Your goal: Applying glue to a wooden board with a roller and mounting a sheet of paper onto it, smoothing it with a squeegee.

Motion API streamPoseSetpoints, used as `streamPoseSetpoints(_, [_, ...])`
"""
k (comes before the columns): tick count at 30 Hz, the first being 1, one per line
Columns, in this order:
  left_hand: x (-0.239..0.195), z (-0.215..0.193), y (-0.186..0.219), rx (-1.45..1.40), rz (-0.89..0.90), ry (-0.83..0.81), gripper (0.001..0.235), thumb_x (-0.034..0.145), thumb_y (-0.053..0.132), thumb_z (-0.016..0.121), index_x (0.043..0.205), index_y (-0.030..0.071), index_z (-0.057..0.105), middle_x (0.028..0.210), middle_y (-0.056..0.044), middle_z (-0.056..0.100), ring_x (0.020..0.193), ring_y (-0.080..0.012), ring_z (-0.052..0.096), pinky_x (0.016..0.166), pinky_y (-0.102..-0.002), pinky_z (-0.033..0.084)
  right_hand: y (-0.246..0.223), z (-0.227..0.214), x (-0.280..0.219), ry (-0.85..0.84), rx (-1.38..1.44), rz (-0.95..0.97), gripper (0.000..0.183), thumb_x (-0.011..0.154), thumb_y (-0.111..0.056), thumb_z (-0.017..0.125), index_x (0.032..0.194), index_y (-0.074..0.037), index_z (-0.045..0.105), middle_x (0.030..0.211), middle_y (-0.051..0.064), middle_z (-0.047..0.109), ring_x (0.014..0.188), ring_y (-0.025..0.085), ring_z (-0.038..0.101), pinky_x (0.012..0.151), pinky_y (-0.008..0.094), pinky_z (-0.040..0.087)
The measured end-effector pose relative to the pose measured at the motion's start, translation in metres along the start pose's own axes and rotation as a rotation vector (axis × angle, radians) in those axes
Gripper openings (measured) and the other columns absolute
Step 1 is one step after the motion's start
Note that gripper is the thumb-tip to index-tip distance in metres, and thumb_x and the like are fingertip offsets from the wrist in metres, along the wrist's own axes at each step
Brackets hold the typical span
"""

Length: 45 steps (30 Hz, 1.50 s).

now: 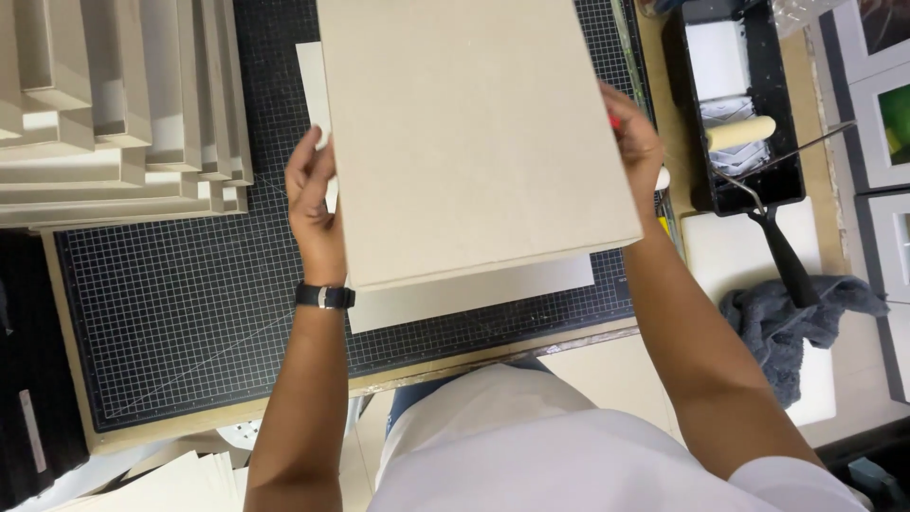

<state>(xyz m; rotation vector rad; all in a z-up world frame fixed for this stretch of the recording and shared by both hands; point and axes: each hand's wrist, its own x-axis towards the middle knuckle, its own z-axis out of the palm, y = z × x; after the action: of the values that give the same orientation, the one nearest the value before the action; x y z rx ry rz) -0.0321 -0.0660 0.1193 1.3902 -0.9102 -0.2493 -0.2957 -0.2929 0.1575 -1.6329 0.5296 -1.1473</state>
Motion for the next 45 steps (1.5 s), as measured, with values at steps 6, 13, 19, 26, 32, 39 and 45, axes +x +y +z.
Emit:
streamPoseSetpoints(6, [0.023,0.018,-0.011,0.255,0.113,0.246,0.047,0.099,0.03,0.075,0.141,0.013,0.06,0.143,-0.011,0.061,0.135,-0.0296,0.061,0.115,-0.046,0.055,0.029,-0.007,0.017,0.157,-0.128,-0.181,0.014,0.098,-0.003,0.065,0.102,-0.005,0.051,0.111,0.01,0.05,0.109,0.022,0.048,0.095,0.039,0.043])
streamPoseSetpoints(13, [0.042,0.029,0.012,0.221,0.243,0.431,0.015,0.098,0.005,0.076,0.097,0.007,0.062,0.096,-0.005,0.062,0.089,-0.018,0.059,0.08,-0.032,0.056,-0.027,0.025,0.031,0.203,-0.369,-0.251,0.021,0.108,-0.021,0.064,0.108,-0.002,0.055,0.101,0.008,0.058,0.092,0.018,0.058,0.084,0.03,0.052])
streamPoseSetpoints(19, [0.044,0.025,0.025,0.342,0.187,0.258,0.006,0.104,0.011,0.069,0.108,0.006,0.07,0.091,-0.004,0.066,0.084,-0.0173,0.062,0.076,-0.032,0.059,-0.028,0.021,0.031,0.193,-0.521,-0.266,0.007,0.104,-0.002,0.066,0.103,-0.002,0.059,0.094,0.008,0.057,0.085,0.019,0.053,0.08,0.031,0.048])
streamPoseSetpoints(26, [0.07,0.034,0.034,0.272,0.253,0.25,0.012,0.106,0.01,0.068,0.118,0.007,0.069,0.098,-0.005,0.067,0.086,-0.0162,0.059,0.07,-0.029,0.056,-0.033,0.019,0.052,0.229,-0.499,-0.446,0.011,0.11,-0.006,0.06,0.105,0.0,0.052,0.093,0.01,0.048,0.083,0.021,0.044,0.075,0.034,0.04])
streamPoseSetpoints(32, [0.09,0.033,0.044,0.184,0.374,0.324,0.006,0.104,0.006,0.07,0.108,0.003,0.067,0.106,-0.009,0.065,0.087,-0.0193,0.061,0.068,-0.03,0.057,-0.043,0.026,0.07,0.311,-0.479,-0.652,0.013,0.11,-0.01,0.059,0.105,-0.001,0.051,0.096,0.009,0.043,0.08,0.023,0.037,0.071,0.037,0.036])
streamPoseSetpoints(39, [0.109,0.022,0.043,0.26,0.415,0.323,0.008,0.105,0.004,0.07,0.111,0.008,0.066,0.098,-0.008,0.057,0.083,-0.0198,0.056,0.069,-0.033,0.054,-0.028,0.03,0.087,0.238,-0.508,-0.723,0.008,0.112,-0.002,0.058,0.107,0.004,0.058,0.094,0.016,0.053,0.078,0.027,0.044,0.072,0.04,0.04])
streamPoseSetpoints(45, [0.109,0.02,0.04,0.222,0.359,0.25,0.01,0.106,0.001,0.067,0.115,0.006,0.067,0.107,-0.009,0.06,0.085,-0.0211,0.064,0.077,-0.034,0.062,-0.021,0.033,0.083,0.207,-0.494,-0.675,0.011,0.112,-0.003,0.057,0.104,0.002,0.052,0.096,0.012,0.045,0.084,0.025,0.042,0.076,0.039,0.041])
